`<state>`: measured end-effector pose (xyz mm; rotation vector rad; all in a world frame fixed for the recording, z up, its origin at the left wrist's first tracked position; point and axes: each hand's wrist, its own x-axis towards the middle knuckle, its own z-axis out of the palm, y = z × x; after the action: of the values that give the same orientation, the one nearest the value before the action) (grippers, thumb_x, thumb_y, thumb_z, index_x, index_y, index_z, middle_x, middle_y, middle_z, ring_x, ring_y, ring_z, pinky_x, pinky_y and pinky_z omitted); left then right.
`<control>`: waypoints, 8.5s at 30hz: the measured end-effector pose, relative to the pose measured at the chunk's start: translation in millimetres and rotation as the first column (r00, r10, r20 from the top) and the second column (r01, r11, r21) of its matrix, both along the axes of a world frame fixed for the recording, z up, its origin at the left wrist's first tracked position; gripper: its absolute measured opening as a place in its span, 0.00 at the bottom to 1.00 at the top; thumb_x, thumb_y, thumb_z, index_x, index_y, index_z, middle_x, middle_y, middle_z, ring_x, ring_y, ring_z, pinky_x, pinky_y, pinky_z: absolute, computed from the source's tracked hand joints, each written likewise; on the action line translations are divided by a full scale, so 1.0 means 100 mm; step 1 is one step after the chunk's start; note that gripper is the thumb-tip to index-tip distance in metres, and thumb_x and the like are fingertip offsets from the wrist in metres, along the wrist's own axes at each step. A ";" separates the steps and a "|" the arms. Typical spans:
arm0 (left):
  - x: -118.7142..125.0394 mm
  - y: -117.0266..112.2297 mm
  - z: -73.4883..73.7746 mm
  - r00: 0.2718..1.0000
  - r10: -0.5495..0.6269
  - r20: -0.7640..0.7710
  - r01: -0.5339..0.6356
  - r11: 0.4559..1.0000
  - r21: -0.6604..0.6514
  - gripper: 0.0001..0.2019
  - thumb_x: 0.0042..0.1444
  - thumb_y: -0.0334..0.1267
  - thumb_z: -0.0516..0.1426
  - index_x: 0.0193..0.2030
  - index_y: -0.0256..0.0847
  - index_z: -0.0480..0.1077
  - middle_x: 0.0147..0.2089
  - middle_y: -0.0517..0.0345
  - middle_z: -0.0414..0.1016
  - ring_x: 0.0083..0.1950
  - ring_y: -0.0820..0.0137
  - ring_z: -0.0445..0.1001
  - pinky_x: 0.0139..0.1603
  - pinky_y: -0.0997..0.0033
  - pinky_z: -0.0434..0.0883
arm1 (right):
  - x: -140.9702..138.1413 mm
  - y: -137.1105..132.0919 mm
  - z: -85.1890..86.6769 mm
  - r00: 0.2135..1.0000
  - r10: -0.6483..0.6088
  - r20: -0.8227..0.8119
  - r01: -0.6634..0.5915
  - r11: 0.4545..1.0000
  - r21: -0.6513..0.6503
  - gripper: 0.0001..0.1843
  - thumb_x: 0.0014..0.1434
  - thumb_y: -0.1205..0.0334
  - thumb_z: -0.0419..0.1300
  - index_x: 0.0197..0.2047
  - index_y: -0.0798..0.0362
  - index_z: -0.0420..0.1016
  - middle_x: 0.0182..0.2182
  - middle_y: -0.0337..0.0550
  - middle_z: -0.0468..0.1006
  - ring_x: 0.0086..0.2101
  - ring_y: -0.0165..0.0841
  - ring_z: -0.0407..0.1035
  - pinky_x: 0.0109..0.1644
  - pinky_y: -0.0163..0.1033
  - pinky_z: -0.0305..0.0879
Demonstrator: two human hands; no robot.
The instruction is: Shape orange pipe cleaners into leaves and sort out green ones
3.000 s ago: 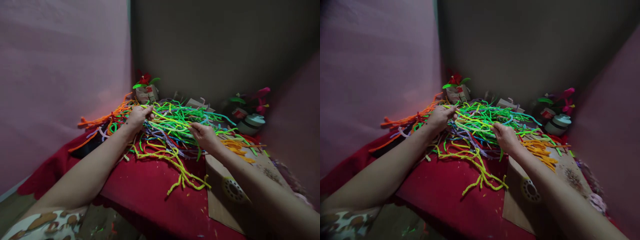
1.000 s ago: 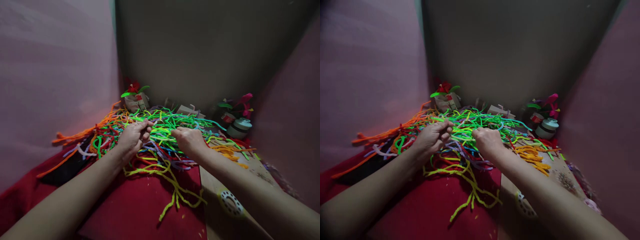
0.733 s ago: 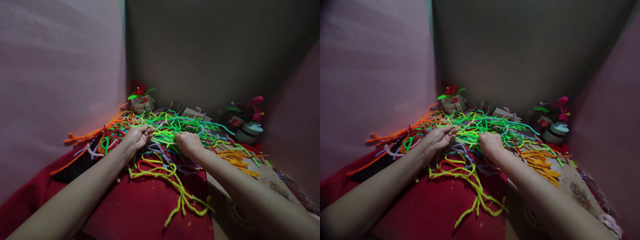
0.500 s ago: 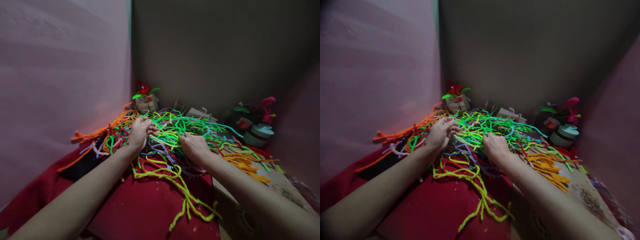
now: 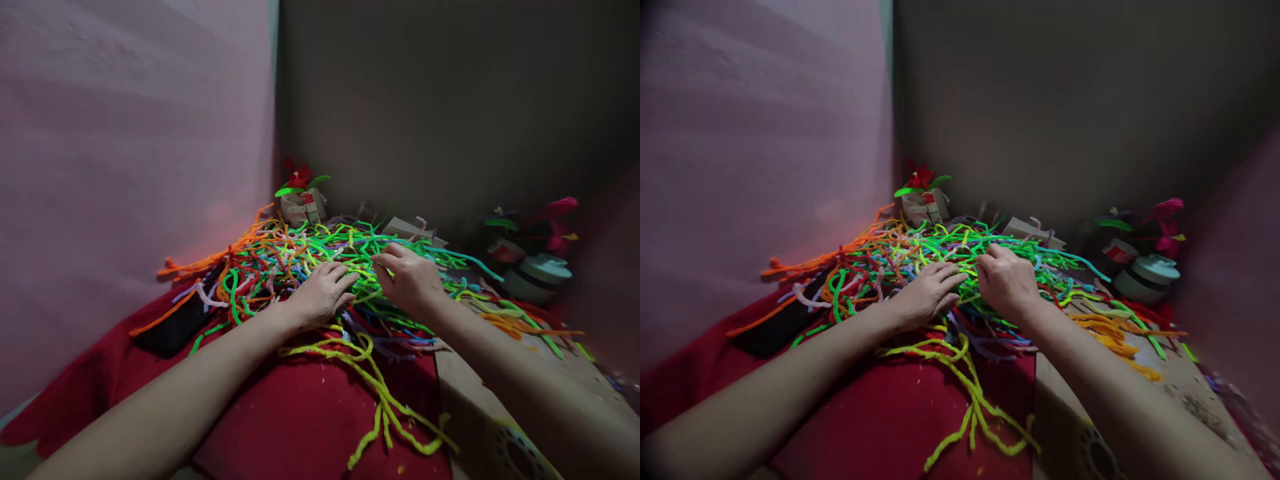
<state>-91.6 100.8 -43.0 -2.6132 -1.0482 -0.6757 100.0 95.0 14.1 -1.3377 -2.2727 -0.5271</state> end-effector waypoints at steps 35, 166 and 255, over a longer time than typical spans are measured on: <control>-0.12 0.05 0.17 0.942 0.187 0.280 -0.190 0.982 -0.014 0.12 0.59 0.34 0.48 0.47 0.33 0.67 0.45 0.48 0.71 0.48 0.64 0.66 0.53 0.61 0.63 | 0.07 -0.70 -0.14 0.946 0.228 -0.232 -0.306 0.867 -0.393 0.13 0.59 0.65 0.50 0.33 0.52 0.77 0.29 0.43 0.74 0.29 0.30 0.68 0.33 0.33 0.63; 0.23 -0.76 0.41 0.708 0.322 0.629 0.671 -0.031 -0.740 0.18 0.54 0.46 0.54 0.49 0.40 0.67 0.30 0.53 0.74 0.22 0.75 0.68 0.21 0.78 0.61 | 0.27 -1.22 -0.35 0.253 -0.618 -0.745 -0.837 0.246 -0.489 0.17 0.47 0.56 0.62 0.37 0.51 0.60 0.20 0.30 0.68 0.11 0.19 0.52 0.14 0.27 0.46; 0.25 -0.82 0.69 -0.270 0.527 0.806 0.798 0.590 -0.119 0.09 0.58 0.29 0.51 0.28 0.31 0.68 0.19 0.64 0.59 0.17 0.84 0.59 0.16 0.89 0.60 | 0.28 -1.30 -0.18 0.113 -0.782 -0.613 -0.939 0.117 -0.323 0.14 0.47 0.63 0.63 0.31 0.52 0.60 0.13 0.27 0.59 0.12 0.17 0.42 0.14 0.24 0.35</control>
<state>-66.8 19.0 25.7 -1.8600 -1.2323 -3.9559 127.9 -35.3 -3.4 -0.9305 -0.8521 2.1361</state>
